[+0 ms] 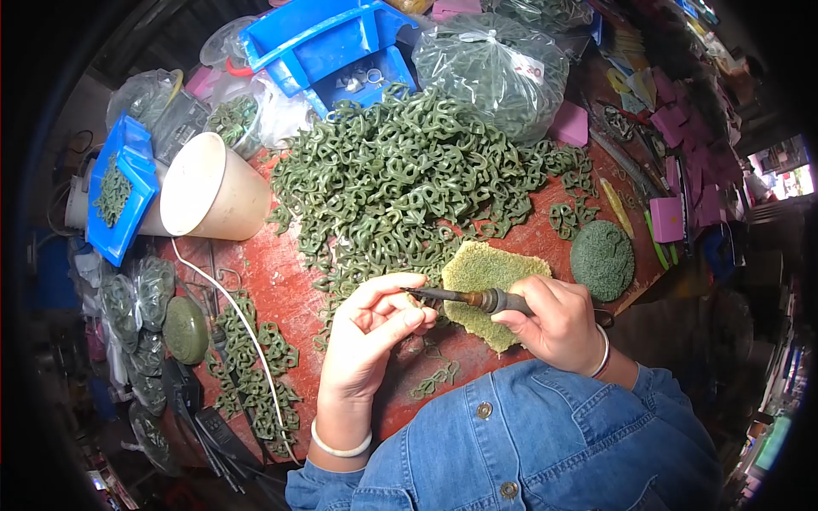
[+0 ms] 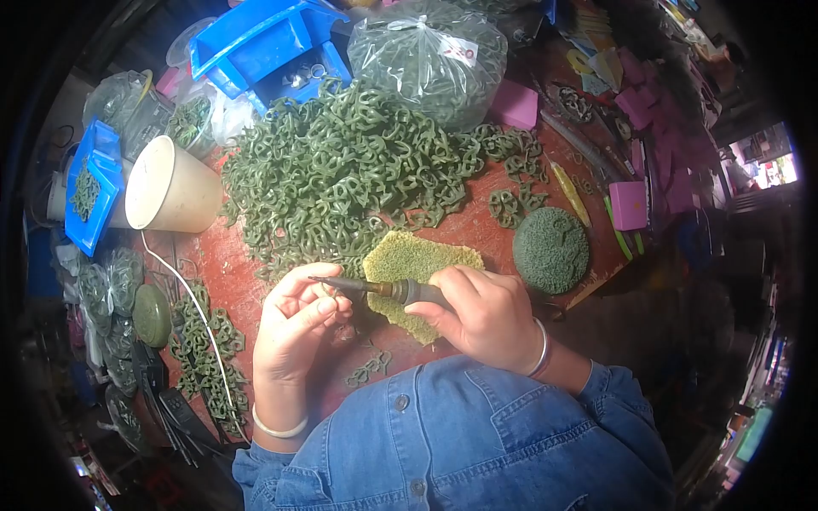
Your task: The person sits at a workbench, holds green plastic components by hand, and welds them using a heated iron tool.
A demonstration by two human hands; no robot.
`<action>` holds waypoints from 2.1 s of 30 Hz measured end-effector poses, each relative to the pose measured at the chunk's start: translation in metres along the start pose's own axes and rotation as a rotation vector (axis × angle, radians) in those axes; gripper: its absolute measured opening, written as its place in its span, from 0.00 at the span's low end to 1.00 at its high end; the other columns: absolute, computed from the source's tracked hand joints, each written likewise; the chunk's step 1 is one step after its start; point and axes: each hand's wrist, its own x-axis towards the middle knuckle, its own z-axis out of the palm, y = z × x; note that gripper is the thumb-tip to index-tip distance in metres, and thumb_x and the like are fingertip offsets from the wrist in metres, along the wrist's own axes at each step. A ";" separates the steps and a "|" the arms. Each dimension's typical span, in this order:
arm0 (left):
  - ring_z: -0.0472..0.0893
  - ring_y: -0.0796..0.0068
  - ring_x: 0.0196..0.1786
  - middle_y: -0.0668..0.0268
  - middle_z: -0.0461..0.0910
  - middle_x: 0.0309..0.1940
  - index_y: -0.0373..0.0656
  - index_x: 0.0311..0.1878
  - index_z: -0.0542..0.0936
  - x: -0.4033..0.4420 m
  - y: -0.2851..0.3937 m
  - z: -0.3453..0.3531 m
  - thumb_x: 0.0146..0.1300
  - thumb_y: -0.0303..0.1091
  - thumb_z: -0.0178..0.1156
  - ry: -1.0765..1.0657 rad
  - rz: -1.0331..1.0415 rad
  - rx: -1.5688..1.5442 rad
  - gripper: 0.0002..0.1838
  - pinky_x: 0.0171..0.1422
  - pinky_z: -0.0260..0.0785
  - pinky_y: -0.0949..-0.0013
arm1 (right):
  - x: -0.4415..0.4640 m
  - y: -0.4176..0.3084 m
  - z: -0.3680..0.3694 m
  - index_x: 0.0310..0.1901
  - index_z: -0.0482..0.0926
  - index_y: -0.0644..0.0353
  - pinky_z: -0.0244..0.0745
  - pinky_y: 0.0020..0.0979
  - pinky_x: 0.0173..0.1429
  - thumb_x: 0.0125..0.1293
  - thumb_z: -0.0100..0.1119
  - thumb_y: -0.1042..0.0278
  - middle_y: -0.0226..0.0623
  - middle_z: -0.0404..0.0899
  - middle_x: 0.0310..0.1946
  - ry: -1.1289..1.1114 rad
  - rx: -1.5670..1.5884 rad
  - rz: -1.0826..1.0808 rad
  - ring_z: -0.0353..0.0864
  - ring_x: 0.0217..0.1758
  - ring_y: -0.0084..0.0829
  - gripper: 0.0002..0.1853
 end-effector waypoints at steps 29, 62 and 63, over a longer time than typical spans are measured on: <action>0.86 0.68 0.42 0.62 0.84 0.38 0.31 0.62 0.78 -0.004 -0.007 -0.002 0.62 0.16 0.67 0.014 0.044 -0.037 0.23 0.50 0.80 0.64 | -0.024 0.093 -0.088 0.38 0.78 0.66 0.75 0.43 0.35 0.57 0.78 0.64 0.51 0.78 0.32 0.510 -0.373 0.386 0.79 0.32 0.53 0.18; 0.89 0.71 0.46 0.62 0.87 0.40 0.34 0.57 0.80 -0.003 -0.001 0.006 0.67 0.17 0.65 0.001 0.031 0.044 0.15 0.56 0.81 0.69 | 0.004 -0.018 -0.071 0.49 0.87 0.71 0.74 0.17 0.31 0.61 0.76 0.76 0.38 0.88 0.29 0.105 0.893 0.408 0.84 0.26 0.18 0.15; 0.89 0.71 0.46 0.62 0.87 0.40 0.34 0.57 0.80 -0.003 -0.001 0.006 0.67 0.17 0.65 0.003 0.031 0.040 0.15 0.56 0.81 0.69 | 0.003 -0.021 -0.066 0.47 0.88 0.69 0.72 0.16 0.29 0.61 0.77 0.77 0.37 0.89 0.30 0.174 0.873 0.426 0.82 0.24 0.17 0.13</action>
